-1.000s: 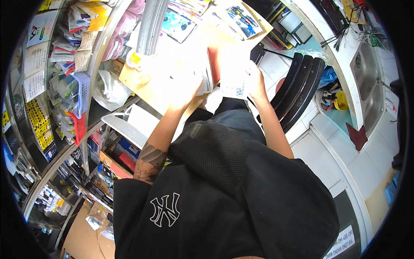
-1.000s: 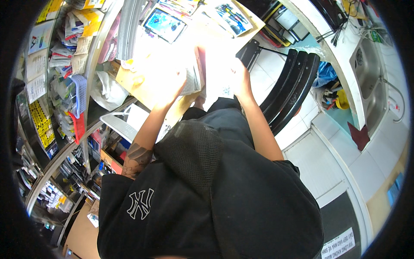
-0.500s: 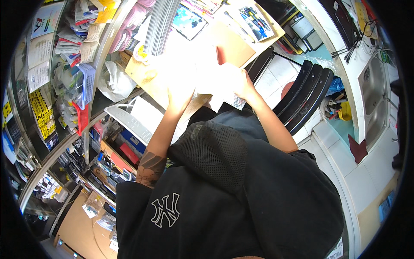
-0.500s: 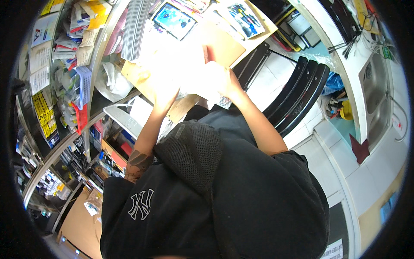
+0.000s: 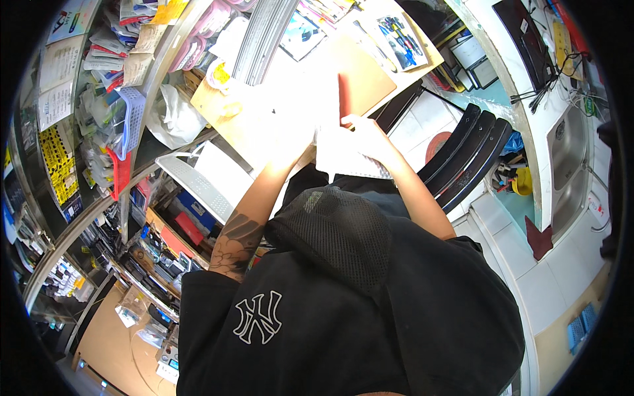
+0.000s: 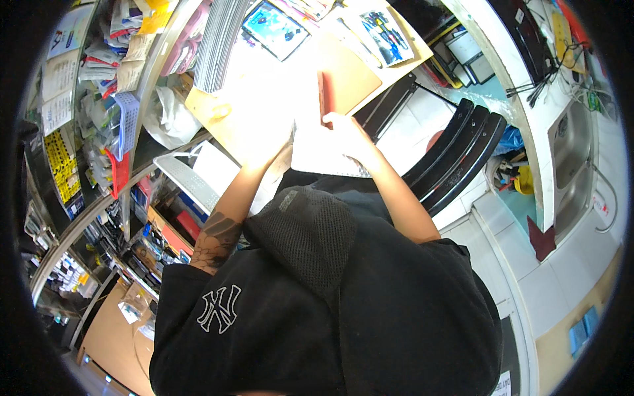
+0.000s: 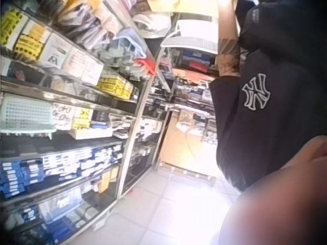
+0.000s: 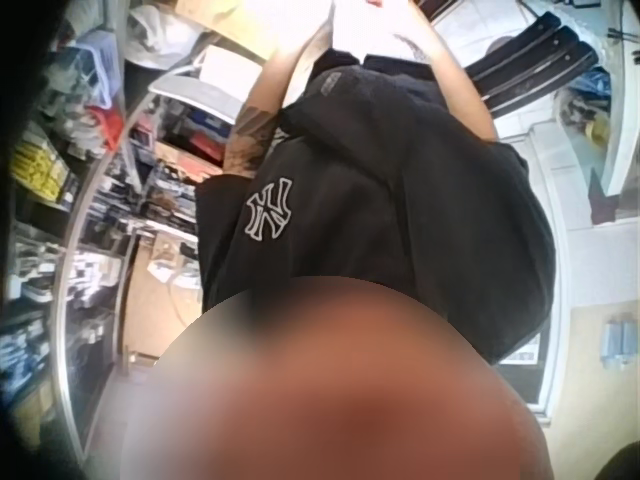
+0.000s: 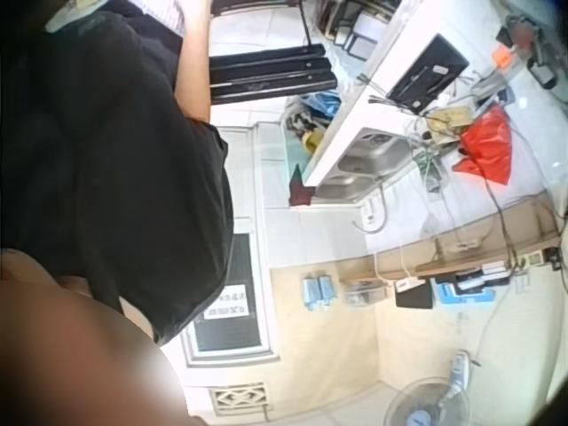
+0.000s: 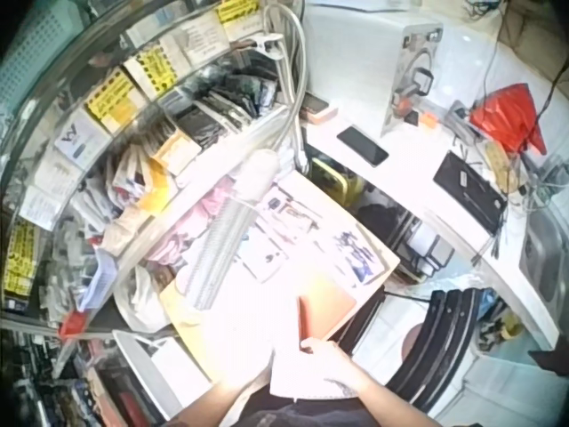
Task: The person disassembles and reassembles smartphones on a cluttered workbench, using a metal prying tool to separate the screen and connect internal ribbon cables. They also handle bubble-wrapped parts and a red phone case.
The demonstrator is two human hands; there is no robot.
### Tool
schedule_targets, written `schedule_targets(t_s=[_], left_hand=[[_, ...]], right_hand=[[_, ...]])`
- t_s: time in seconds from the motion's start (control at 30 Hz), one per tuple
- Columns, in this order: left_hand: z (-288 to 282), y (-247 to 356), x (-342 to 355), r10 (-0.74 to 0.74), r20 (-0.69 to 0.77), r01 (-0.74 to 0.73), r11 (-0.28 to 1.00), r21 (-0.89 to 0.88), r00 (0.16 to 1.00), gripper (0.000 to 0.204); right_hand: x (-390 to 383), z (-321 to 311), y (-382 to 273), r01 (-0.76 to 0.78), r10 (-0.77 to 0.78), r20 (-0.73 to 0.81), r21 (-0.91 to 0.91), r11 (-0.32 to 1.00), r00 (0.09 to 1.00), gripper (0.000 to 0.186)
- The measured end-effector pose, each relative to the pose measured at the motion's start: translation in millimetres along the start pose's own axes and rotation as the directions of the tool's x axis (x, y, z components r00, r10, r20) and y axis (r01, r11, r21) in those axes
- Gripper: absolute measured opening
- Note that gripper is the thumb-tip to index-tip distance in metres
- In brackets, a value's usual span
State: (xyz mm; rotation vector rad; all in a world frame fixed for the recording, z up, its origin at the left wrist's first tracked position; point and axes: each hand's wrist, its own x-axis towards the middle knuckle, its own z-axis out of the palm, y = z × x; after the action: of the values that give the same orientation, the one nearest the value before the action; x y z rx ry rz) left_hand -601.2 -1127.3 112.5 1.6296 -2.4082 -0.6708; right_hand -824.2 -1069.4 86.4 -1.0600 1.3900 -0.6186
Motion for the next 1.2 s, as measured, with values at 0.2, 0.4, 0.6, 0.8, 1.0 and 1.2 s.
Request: schedule_targets(t_s=[0.2, 0.4, 0.6, 0.8, 1.0, 1.2], left_hand=[[8, 6, 1, -0.009, 0.019, 0.007, 0.997, 0.074, 1.000, 0.042], [12, 8, 3, -0.014, 0.033, 0.015, 1.000, -0.009, 0.999, 0.044], [15, 7, -1, -0.026, 0.065, 0.033, 0.994, -0.106, 0.998, 0.047], [8, 17, 11, -0.118, 0.105, 0.145, 0.940, -0.308, 0.987, 0.050], [-43, 21, -18, -0.265, 0.085, 0.262, 0.758, -0.597, 0.960, 0.079], [-124, -14, -98, -0.427, -0.051, 0.145, 0.414, -0.898, 0.903, 0.089]], right_hand=[[0, 10, -12, -0.115, 0.157, 0.082, -0.379, 0.918, 0.984, 0.039], [2, 19, -11, -0.130, 0.179, 0.056, -0.481, 0.867, 0.982, 0.051], [1, 28, 2, -0.065, 0.079, 0.043, -0.265, 0.962, 0.996, 0.058], [-3, 24, -7, -0.025, 0.019, -0.038, -0.157, 0.987, 0.999, 0.048], [-32, 11, -50, 0.096, -0.094, 0.020, -0.190, 0.977, 0.995, 0.057], [-43, 61, -146, 0.413, -0.370, 0.211, -0.224, 0.883, 0.905, 0.061]])
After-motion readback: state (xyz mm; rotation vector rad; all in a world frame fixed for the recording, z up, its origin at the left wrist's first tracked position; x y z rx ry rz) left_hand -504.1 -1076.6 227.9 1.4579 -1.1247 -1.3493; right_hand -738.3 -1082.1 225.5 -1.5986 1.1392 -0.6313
